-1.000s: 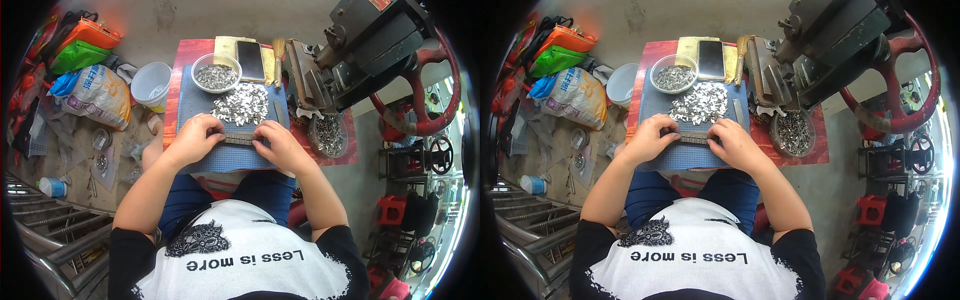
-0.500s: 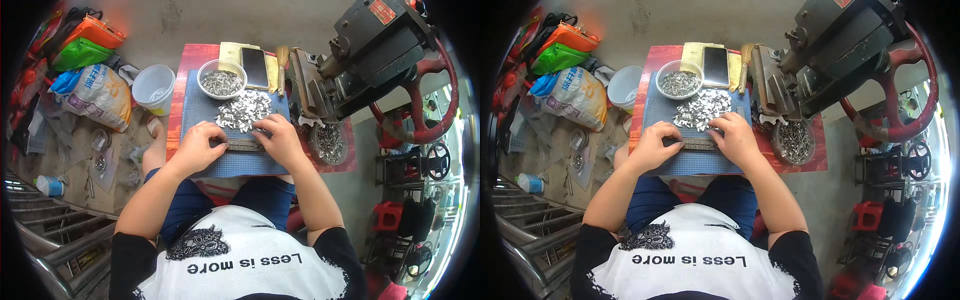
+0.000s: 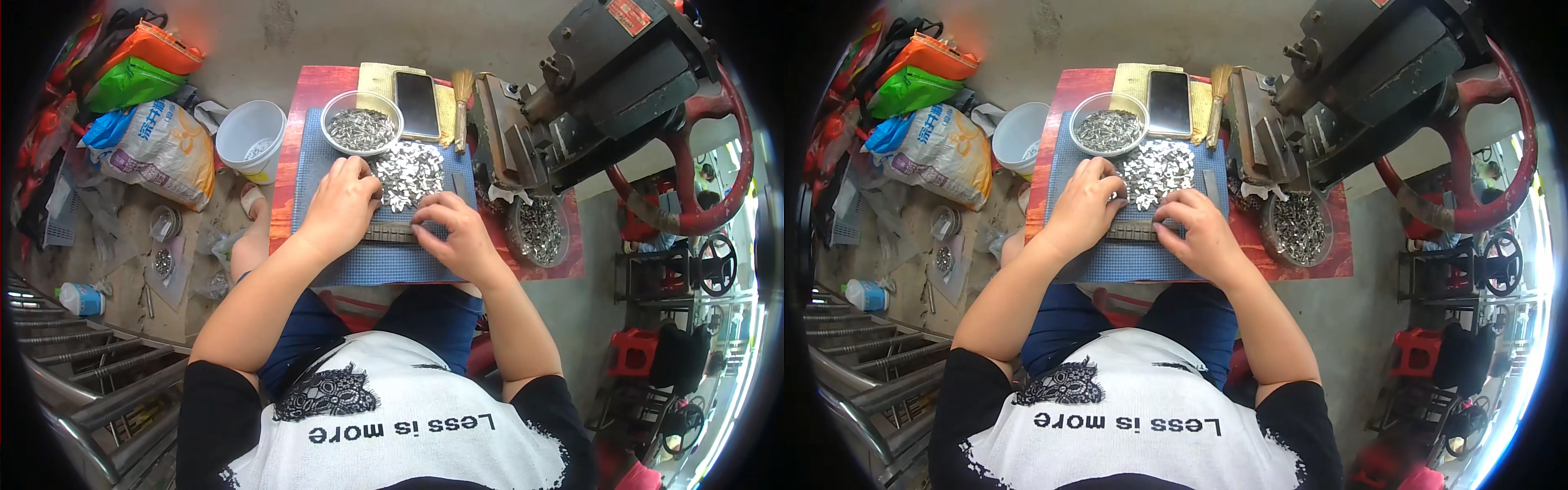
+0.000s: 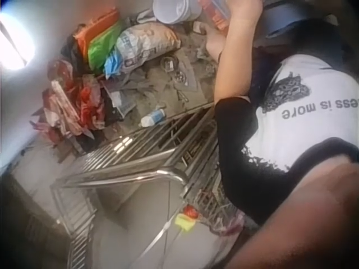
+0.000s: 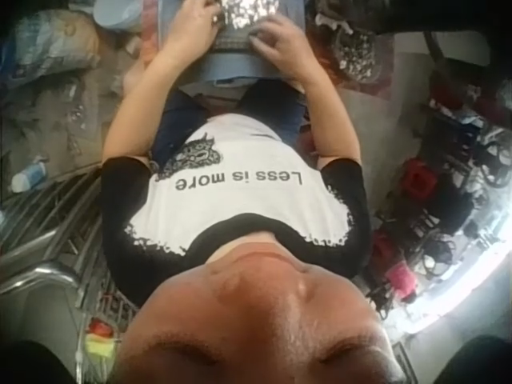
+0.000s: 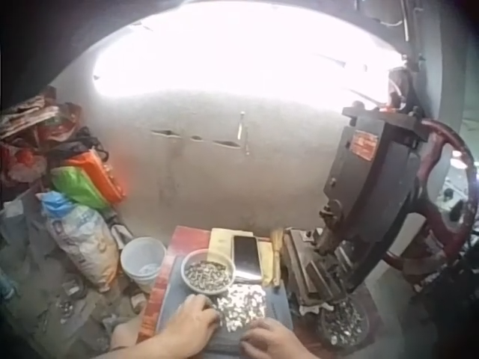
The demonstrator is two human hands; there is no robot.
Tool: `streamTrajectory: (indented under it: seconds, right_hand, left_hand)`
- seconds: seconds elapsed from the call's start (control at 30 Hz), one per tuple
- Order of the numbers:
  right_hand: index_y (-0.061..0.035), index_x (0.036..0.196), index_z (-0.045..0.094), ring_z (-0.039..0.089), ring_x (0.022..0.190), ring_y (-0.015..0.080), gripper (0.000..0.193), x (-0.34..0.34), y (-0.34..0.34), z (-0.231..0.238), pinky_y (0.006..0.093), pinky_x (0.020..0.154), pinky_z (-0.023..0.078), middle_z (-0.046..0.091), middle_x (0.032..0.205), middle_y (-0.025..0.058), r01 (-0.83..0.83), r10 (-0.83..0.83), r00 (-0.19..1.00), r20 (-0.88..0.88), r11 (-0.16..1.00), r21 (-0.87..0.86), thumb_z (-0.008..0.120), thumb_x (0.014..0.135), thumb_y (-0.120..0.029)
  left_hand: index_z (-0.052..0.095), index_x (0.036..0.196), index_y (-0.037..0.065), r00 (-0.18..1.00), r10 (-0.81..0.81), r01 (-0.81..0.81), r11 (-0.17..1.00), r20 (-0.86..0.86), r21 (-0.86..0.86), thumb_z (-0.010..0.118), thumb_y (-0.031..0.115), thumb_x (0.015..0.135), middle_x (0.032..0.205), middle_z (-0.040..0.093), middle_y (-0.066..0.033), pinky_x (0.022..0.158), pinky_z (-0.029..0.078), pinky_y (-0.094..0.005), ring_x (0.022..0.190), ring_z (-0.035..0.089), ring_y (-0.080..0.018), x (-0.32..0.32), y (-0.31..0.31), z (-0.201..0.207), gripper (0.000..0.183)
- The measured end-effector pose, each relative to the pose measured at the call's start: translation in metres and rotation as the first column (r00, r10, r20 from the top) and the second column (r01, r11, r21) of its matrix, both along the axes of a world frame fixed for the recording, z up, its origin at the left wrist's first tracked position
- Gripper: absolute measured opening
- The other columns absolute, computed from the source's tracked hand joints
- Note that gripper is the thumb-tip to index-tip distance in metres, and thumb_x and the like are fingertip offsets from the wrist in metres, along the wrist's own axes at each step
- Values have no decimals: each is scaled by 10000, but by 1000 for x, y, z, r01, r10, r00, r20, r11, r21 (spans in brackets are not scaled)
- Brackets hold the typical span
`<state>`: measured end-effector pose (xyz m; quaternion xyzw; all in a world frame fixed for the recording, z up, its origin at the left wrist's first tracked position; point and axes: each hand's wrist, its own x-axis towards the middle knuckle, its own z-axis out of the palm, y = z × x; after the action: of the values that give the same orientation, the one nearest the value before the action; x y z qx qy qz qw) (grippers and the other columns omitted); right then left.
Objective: Manually placing small metal components into a jig and using a manual press to assemble them.
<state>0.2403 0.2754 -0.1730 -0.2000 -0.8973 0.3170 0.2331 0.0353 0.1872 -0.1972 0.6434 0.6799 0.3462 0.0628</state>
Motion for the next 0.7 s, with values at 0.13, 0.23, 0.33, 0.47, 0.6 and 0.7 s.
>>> streamTrajectory:
  seconds: [0.13, 0.23, 0.33, 0.47, 0.6, 0.7]
  right_hand:
    - [-31, 883, 686, 626, 944, 315, 103, 4, -6, -3, 398, 827, 511, 651, 962, 105, -1, 0, 998, 61, 1000, 19, 732, 799, -69]
    - [-37, 881, 699, 631, 914, 320, 94, 3, -12, -8, 405, 825, 508, 658, 925, 99, 52, -53, 998, 41, 998, 24, 734, 804, -79]
    - [-45, 879, 714, 635, 889, 315, 91, 6, -12, -9, 404, 821, 506, 662, 901, 100, 26, -29, 999, 15, 988, 154, 740, 810, -98]
    - [-41, 850, 720, 632, 889, 307, 94, -4, -3, -5, 406, 813, 501, 660, 878, 112, 84, -86, 996, 14, 990, 117, 752, 804, -116]
    - [-42, 832, 710, 613, 873, 316, 108, -22, 6, -10, 425, 808, 493, 629, 826, 109, 119, -133, 988, 73, 978, 170, 762, 786, -125]
    - [-44, 860, 704, 609, 893, 317, 117, -24, 9, -17, 424, 820, 489, 629, 835, 106, 119, -140, 985, 101, 974, 190, 758, 789, -119]
  left_hand:
    - [700, 901, 50, 996, -23, 23, 1000, 88, 1, 747, 79, 794, 1079, 588, -114, 946, 461, -420, 1084, 548, -313, 0, -4, 0, 120]
    - [700, 887, 55, 990, -20, 25, 999, 141, -40, 748, 76, 799, 1085, 587, -112, 953, 455, -423, 1093, 543, -315, -2, -11, 1, 103]
    - [708, 890, 63, 994, -27, 34, 998, 102, -61, 746, 78, 800, 1081, 586, -112, 951, 455, -422, 1093, 541, -316, -4, -14, 0, 99]
    - [721, 914, 74, 998, -17, 25, 992, 61, -125, 727, 91, 820, 1074, 580, -111, 961, 446, -416, 1094, 533, -314, -4, -16, -1, 96]
    - [723, 935, 73, 998, -22, 32, 988, 67, -153, 717, 104, 830, 1076, 574, -116, 969, 438, -416, 1105, 522, -313, -6, -15, -2, 110]
    - [718, 935, 65, 993, 11, 13, 981, 120, -193, 728, 116, 821, 1081, 573, -120, 979, 427, -415, 1115, 518, -317, 1, -15, 6, 126]
